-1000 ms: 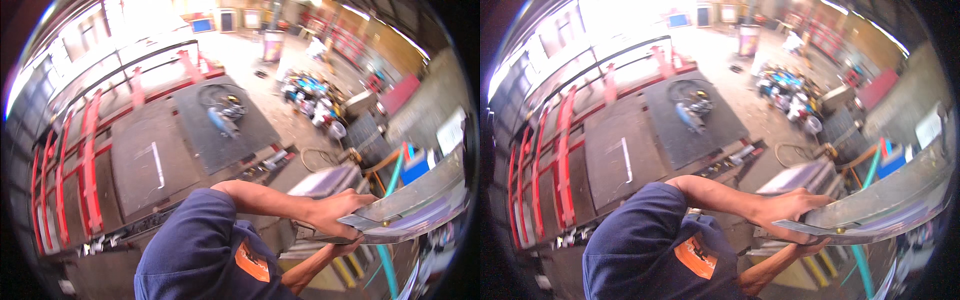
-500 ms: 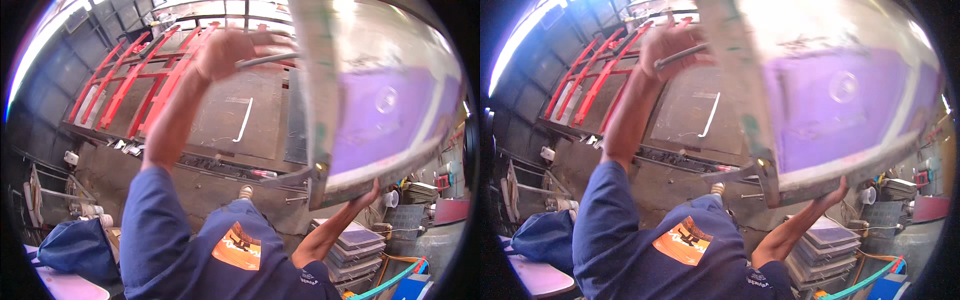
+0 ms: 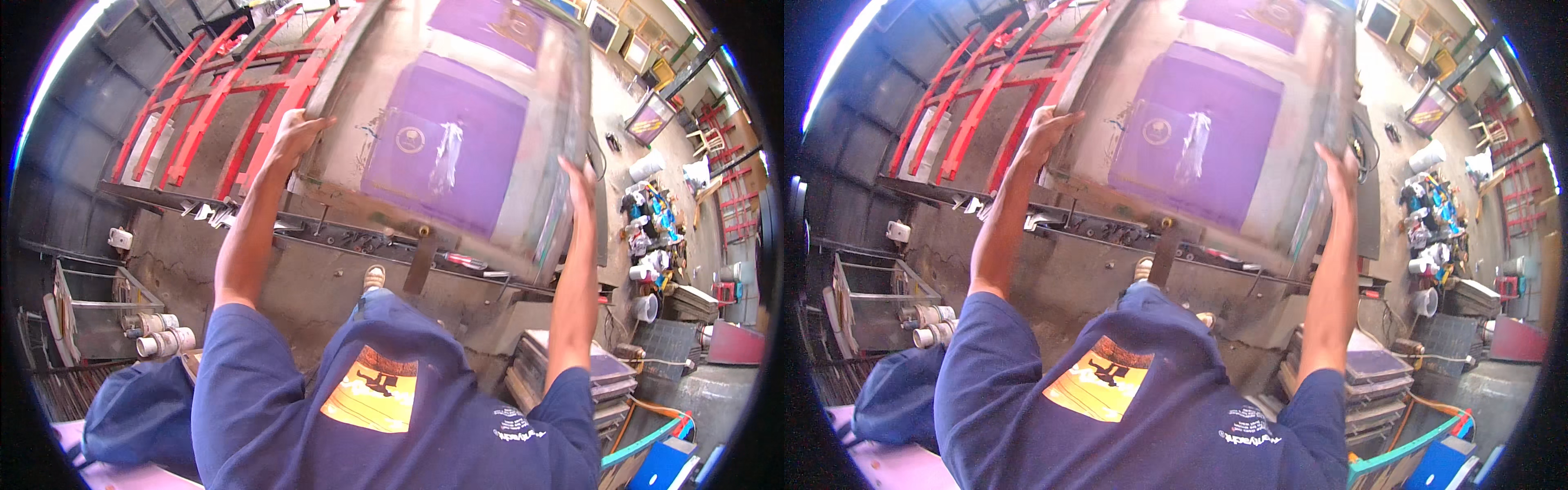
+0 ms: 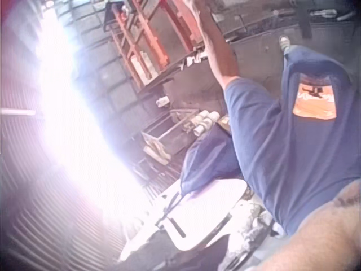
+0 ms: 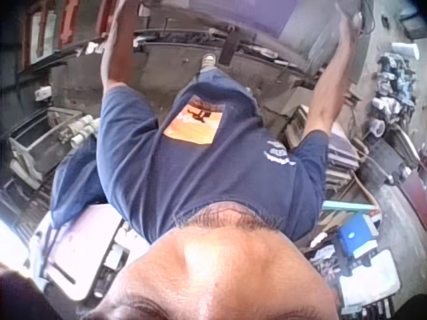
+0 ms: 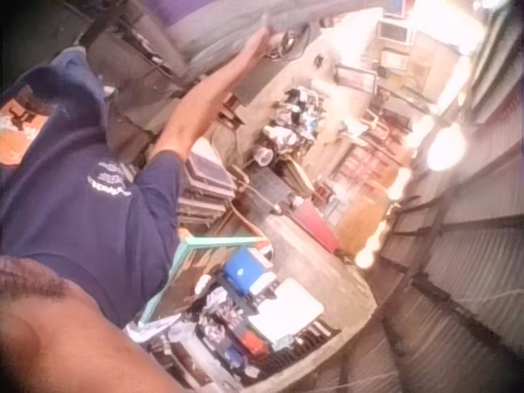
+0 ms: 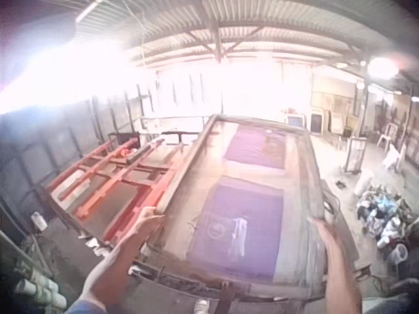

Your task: The person assembles screen printing frames by placing mesh screens into wooden frames and securing them with a screwdriver. They repeatedly pick up screens from a stack, position them on a workbench, and tighten the clamps to hold the mesh in place.

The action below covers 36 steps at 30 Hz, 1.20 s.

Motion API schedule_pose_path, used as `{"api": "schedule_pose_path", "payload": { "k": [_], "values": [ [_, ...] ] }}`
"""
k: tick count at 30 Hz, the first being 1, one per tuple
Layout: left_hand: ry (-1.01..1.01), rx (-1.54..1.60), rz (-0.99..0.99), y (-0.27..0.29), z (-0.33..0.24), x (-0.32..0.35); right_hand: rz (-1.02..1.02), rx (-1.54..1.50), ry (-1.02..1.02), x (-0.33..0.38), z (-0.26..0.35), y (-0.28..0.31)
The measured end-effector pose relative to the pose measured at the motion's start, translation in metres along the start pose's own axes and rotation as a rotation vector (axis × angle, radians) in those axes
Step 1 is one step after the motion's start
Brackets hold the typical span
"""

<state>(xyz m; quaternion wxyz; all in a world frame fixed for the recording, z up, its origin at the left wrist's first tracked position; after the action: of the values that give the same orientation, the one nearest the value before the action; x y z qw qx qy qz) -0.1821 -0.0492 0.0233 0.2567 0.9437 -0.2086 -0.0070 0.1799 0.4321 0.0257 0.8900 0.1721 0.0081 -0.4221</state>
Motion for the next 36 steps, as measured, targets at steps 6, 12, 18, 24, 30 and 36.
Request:
{"api": "schedule_pose_path", "payload": {
  "k": [6,12,18,24,30,36],
  "values": [
    [0.007,0.17,-0.143,0.007,0.115,-0.017,0.019,0.205,-0.316,0.004,-0.096,-0.104],
    [0.133,0.099,-0.038,-0.003,0.196,-0.048,-0.007,0.086,-0.393,0.025,-0.161,-0.149],
    [0.226,0.187,-0.002,-0.023,0.218,-0.055,-0.039,0.224,-0.402,0.023,-0.173,-0.15],
    [0.395,0.203,0.015,-0.019,0.21,-0.063,-0.064,0.22,-0.387,0.034,-0.17,-0.153],
    [0.307,0.193,-0.088,-0.031,0.235,-0.075,-0.013,0.339,-0.474,0.049,-0.165,-0.163],
    [0.023,-0.035,-0.318,-0.005,0.207,-0.067,-0.303,0.403,-0.282,0.087,-0.111,-0.115]
  ]
}}
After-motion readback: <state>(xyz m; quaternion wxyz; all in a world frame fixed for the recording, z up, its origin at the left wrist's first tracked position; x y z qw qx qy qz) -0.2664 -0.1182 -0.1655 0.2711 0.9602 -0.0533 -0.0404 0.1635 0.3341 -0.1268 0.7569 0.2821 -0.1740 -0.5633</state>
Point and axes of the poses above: each hand's wrist, its own x-axis away from the middle knuckle, its own y-axis out of the back of the hand, z = x × y, the point moved 9 cm from there along -x, towards the middle knuckle, and after that the axes turned 1 degree about -x, right-handed, at the moved point
